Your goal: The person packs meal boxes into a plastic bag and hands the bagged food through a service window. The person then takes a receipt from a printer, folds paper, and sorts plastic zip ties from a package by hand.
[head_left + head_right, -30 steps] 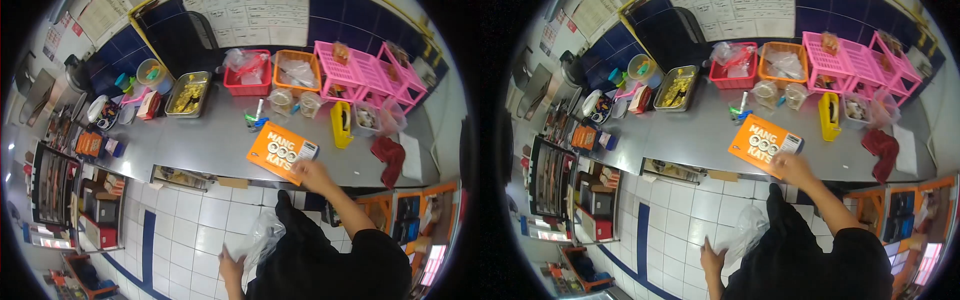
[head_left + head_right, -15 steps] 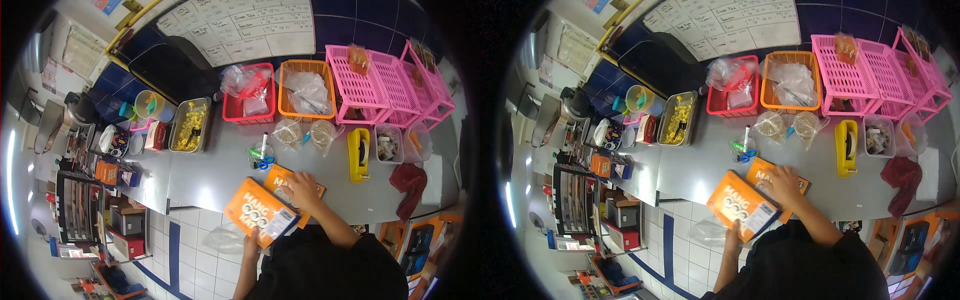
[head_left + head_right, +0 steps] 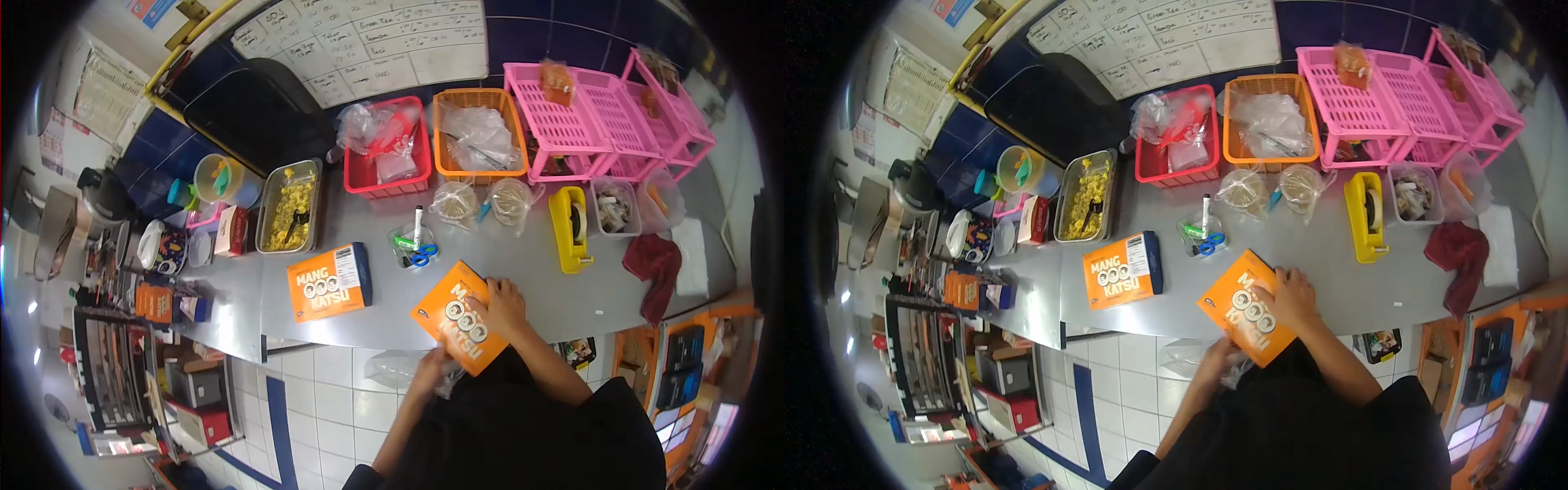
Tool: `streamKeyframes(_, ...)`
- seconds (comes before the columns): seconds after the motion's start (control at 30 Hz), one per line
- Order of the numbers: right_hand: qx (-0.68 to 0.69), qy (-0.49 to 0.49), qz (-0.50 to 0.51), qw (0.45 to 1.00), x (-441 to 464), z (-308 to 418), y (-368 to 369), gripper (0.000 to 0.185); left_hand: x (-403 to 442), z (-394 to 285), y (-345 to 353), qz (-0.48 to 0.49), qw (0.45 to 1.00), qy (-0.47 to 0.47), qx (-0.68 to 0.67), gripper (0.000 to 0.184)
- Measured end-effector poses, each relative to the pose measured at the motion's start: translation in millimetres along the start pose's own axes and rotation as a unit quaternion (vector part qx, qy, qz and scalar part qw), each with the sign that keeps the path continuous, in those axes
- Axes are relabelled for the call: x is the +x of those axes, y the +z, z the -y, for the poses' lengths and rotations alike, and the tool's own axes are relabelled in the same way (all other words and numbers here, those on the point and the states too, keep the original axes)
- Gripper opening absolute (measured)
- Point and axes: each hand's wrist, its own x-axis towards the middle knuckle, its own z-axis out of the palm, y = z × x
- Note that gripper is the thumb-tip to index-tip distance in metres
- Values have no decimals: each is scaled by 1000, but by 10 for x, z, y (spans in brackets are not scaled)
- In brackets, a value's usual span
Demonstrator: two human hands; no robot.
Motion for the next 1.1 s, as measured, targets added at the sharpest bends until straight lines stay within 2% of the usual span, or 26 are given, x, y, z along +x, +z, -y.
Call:
streamKeyframes(0.03, 30, 71, 29, 997, -138, 25, -6, 74, -36, -69, 97, -48, 997, -39, 48, 67)
streamKeyframes(0.07, 19, 77, 23, 997, -247, 40, -29, 74, -91, -143, 196, -96, 988, -78, 94, 64)
streamKeyframes(0.1, 49, 131, 54, 989, -362, 53, -45, 76, -74, -72, 171, -83, 990, -77, 89, 64)
streamKeyframes(0.17, 115, 203, 101, 967, -584, 83, -132, 77, -99, 43, -14, -42, 998, -36, -27, 57)
streamKeyframes(0.2, 107, 210, 100, 967, -691, 48, -80, 77, -157, 74, -94, -33, 998, -40, -30, 57)
streamKeyframes(0.23, 323, 249, 116, 906, -790, -11, 28, 72, -251, -45, -142, 44, 998, 0, -55, 52)
streamKeyframes(0.27, 525, 274, 123, 796, -905, 4, 49, 68, -319, -95, -184, 120, 989, 38, -79, 48)
streamKeyframes(0.3, 521, 283, 120, 796, -1050, 2, 43, 68, -313, -22, -229, 138, 987, 40, -66, 47)
streamKeyframes(0.37, 630, 324, 108, 698, -1254, 96, -135, 54, -361, -70, -272, 168, 983, 49, -49, 47)
streamKeyframes(0.4, 623, 332, 108, 700, -1379, 89, -148, 54, -387, -63, -302, 190, 979, 62, -32, 47)
streamKeyframes(0.47, 672, 331, 48, 661, -1660, -6, -211, 45, -341, 84, -436, 223, 971, 81, -12, 52)
streamKeyframes(0.53, 689, 315, 35, 652, -1956, -111, -318, 44, -421, -21, -616, 162, 948, 168, 216, 62)
streamKeyframes(0.57, 712, 315, 6, 628, -2103, -152, -403, 46, -385, 115, -758, 59, 873, 278, 397, 65)
streamKeyframes(0.6, 735, 314, -25, 601, -2243, -194, -482, 48, -429, 165, -828, 57, 874, 275, 397, 65)
streamKeyframes(0.63, 737, 315, -23, 598, -2385, -247, -557, 48, -477, 214, -891, -31, 840, 199, 504, 57)
streamKeyframes(0.67, 729, 332, -41, 596, -2536, -308, -635, 48, -527, 256, -956, -118, 783, 118, 600, 50)
streamKeyframes(0.7, 722, 349, -59, 594, -2668, -379, -698, 49, -477, 388, -1058, -119, 779, 115, 605, 50)
streamKeyframes(0.73, 727, 350, -58, 588, -2780, -477, -746, 49, -355, 555, -1171, -82, 772, 74, 626, 41)
streamKeyframes(0.77, 751, 355, -3, 557, -2848, -544, -810, 49, -363, 473, -1175, -45, 762, 35, 645, 35)
streamKeyframes(0.8, 772, 356, 50, 525, -2906, -595, -846, 50, -399, 422, -1111, -47, 758, 37, 650, 35)
streamKeyframes(0.87, 760, 357, 56, 541, -2962, -660, -799, 50, -430, 280, -749, -70, 812, 86, 573, 35)
streamKeyframes(0.9, 765, 351, 101, 530, -2983, -742, -722, 50, -390, 244, -548, -71, 842, 100, 525, 37)
streamKeyframes(0.93, 768, 346, 148, 518, -3001, -825, -655, 51, -352, 204, -358, -72, 841, 105, 526, 37)
streamKeyframes(1.0, 763, 347, 178, 515, -2967, -927, -572, 50, -419, -133, 72, 19, 866, 132, 482, 39)
streamKeyframes(1.03, 747, 369, 207, 512, -2924, -950, -522, 50, -527, -331, 269, 16, 864, 138, 484, 39)
streamKeyframes(1.1, 737, 387, 232, 504, -2856, -1064, -405, 50, -838, -689, 646, 149, 847, 180, 478, 37)
